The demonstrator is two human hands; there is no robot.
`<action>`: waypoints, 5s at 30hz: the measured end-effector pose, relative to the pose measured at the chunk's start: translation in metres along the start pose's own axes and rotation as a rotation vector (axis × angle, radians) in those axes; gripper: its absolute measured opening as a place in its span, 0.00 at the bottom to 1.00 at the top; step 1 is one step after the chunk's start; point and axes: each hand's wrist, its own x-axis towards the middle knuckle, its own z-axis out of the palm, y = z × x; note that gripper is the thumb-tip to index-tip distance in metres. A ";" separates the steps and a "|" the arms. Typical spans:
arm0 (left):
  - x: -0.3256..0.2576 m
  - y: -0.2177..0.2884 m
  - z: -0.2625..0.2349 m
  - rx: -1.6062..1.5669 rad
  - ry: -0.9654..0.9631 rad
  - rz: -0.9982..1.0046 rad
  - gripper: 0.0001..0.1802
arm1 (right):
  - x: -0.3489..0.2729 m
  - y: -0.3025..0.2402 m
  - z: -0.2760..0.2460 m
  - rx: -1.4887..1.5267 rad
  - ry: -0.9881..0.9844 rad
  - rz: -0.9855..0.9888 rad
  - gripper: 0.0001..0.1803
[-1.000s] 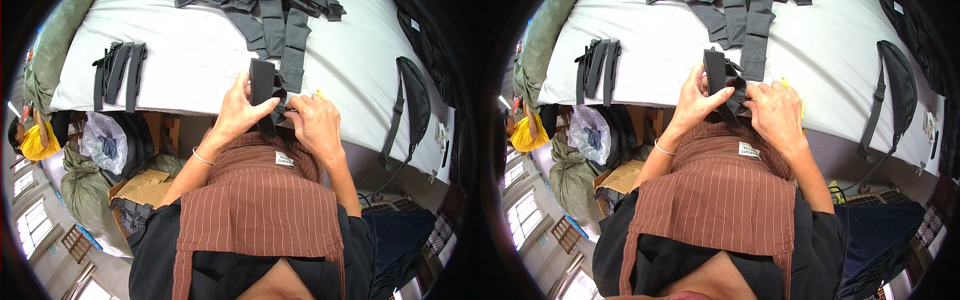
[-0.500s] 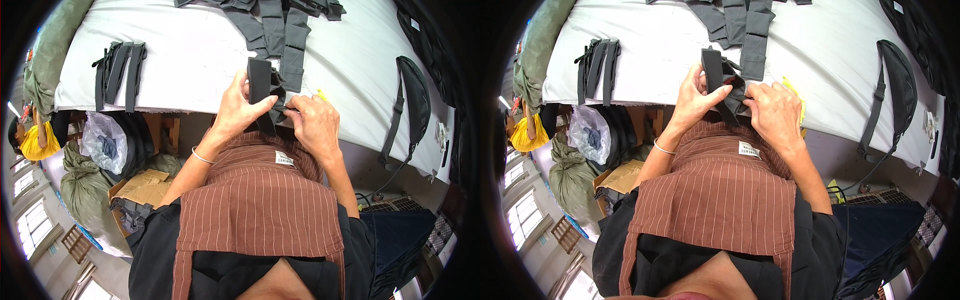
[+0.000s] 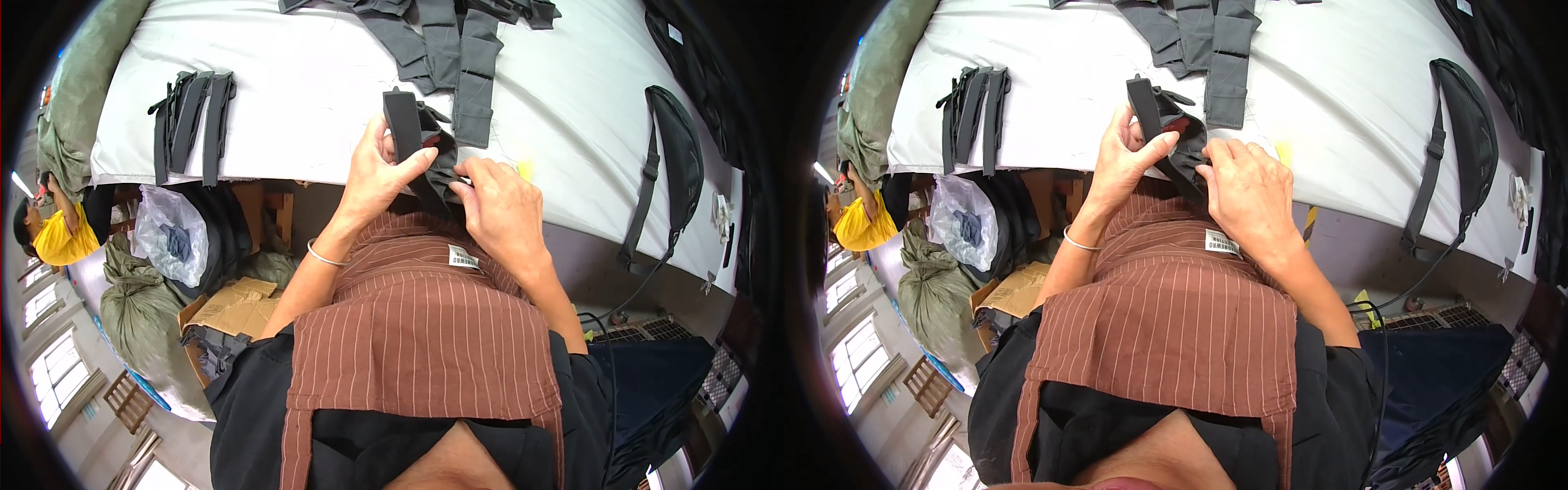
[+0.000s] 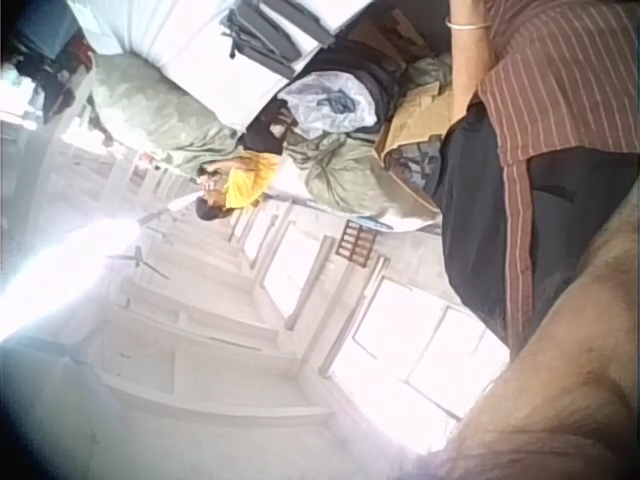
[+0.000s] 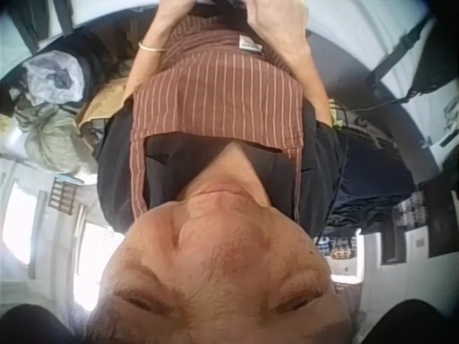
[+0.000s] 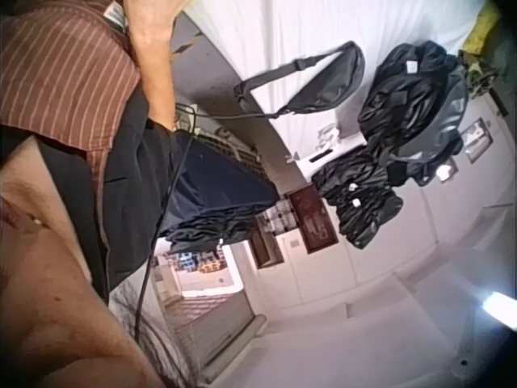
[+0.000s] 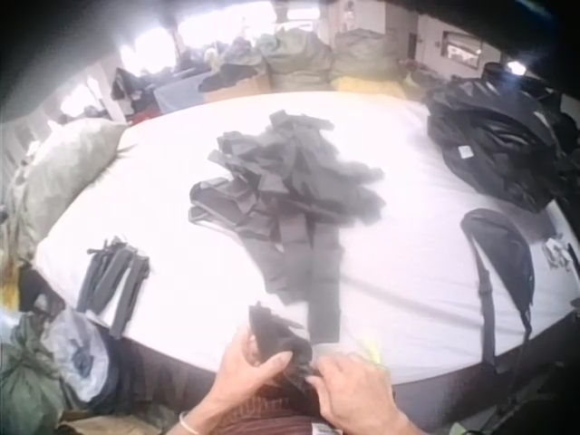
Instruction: Trimming loose threads from grey fabric components using a small pair of snips.
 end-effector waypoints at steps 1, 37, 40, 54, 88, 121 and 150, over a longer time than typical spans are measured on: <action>0.000 -0.001 0.000 0.011 -0.002 0.006 0.30 | 0.000 -0.001 0.003 -0.059 -0.007 0.019 0.07; -0.005 0.003 0.000 -0.001 -0.007 -0.018 0.30 | 0.013 -0.002 0.025 -0.089 0.071 -0.101 0.07; -0.004 0.001 -0.003 -0.008 -0.002 0.000 0.30 | 0.013 -0.002 0.023 -0.027 0.077 -0.087 0.07; -0.029 0.090 -0.112 0.335 -0.159 -0.247 0.37 | 0.035 0.046 0.015 0.351 0.317 0.186 0.21; 0.028 -0.012 0.016 -0.459 -0.054 -0.247 0.15 | 0.010 -0.007 0.010 0.378 -0.015 -0.261 0.22; 0.013 -0.024 0.022 -0.143 0.215 0.167 0.35 | 0.139 0.047 0.012 -0.235 0.266 -0.352 0.11; -0.025 0.006 0.001 -0.132 -0.062 0.079 0.21 | 0.057 -0.002 0.004 0.918 -0.032 0.037 0.20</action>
